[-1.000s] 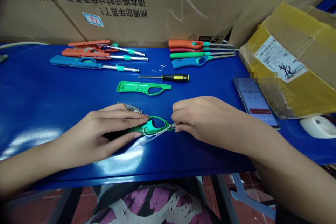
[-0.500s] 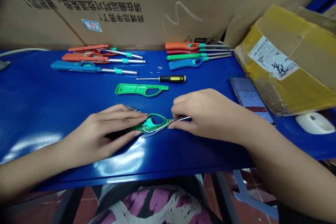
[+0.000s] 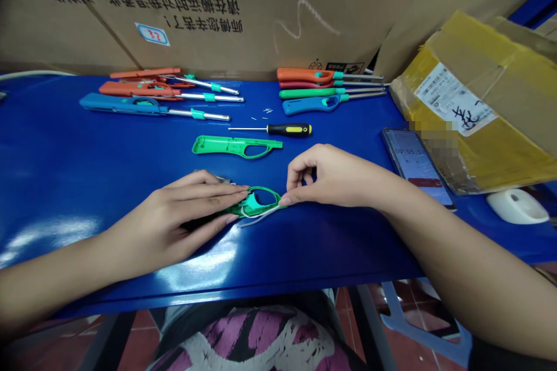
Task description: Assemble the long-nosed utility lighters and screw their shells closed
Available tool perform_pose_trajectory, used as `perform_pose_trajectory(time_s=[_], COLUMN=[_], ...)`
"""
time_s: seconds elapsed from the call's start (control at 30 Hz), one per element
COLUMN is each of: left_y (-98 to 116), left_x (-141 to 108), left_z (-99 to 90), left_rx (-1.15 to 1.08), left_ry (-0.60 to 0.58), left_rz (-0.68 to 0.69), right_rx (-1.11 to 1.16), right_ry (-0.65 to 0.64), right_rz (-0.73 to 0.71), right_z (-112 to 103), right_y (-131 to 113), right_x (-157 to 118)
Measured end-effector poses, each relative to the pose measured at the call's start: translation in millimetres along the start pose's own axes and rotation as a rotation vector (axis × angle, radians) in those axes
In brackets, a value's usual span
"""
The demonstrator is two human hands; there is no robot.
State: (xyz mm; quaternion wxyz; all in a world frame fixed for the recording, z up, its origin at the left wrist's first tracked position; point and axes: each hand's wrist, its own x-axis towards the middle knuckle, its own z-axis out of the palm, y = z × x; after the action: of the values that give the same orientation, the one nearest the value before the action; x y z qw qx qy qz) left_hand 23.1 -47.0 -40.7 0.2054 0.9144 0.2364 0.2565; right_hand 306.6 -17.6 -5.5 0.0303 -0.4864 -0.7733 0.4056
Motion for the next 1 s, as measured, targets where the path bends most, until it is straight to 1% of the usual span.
perform_pose_trajectory(time_s=[0.17, 0.3, 0.4, 0.5, 0.63, 0.7, 0.8, 1.0], left_y=[0, 0, -1, -1, 0, 2, 4, 7], left_x=[1, 1, 1, 1, 0, 0, 2, 6], left_z=[0.8, 0.6, 0.4, -0.2, -2.1, -2.6, -1.8, 3.5], left_rx=[0.001, -0.003, -0.016, -0.005, 0.02, 0.027, 0.024, -0.007], left_ry=[-0.007, -0.007, -0.001, 0.001, -0.005, -0.003, 0.013, 0.014], left_rz=[-0.008, -0.012, -0.015, -0.01, -0.004, -0.012, -0.019, -0.075], right_rx=[0.013, 0.04, 0.027, -0.023, -0.059, -0.07, -0.09, -0.137], right_ry=[-0.007, 0.023, 0.049, 0.055, 0.046, 0.042, 0.042, 0.01], right_rz=[0.038, 0.084, 0.069, -0.027, -0.265, -0.356, -0.404, -0.413], right_z=[2, 7, 9, 9, 7, 9, 13, 17], right_y=[-4, -6, -7, -8, -10, -11, -12, -12], right_x=[2, 3, 1, -4, -8, -8, -6, -2])
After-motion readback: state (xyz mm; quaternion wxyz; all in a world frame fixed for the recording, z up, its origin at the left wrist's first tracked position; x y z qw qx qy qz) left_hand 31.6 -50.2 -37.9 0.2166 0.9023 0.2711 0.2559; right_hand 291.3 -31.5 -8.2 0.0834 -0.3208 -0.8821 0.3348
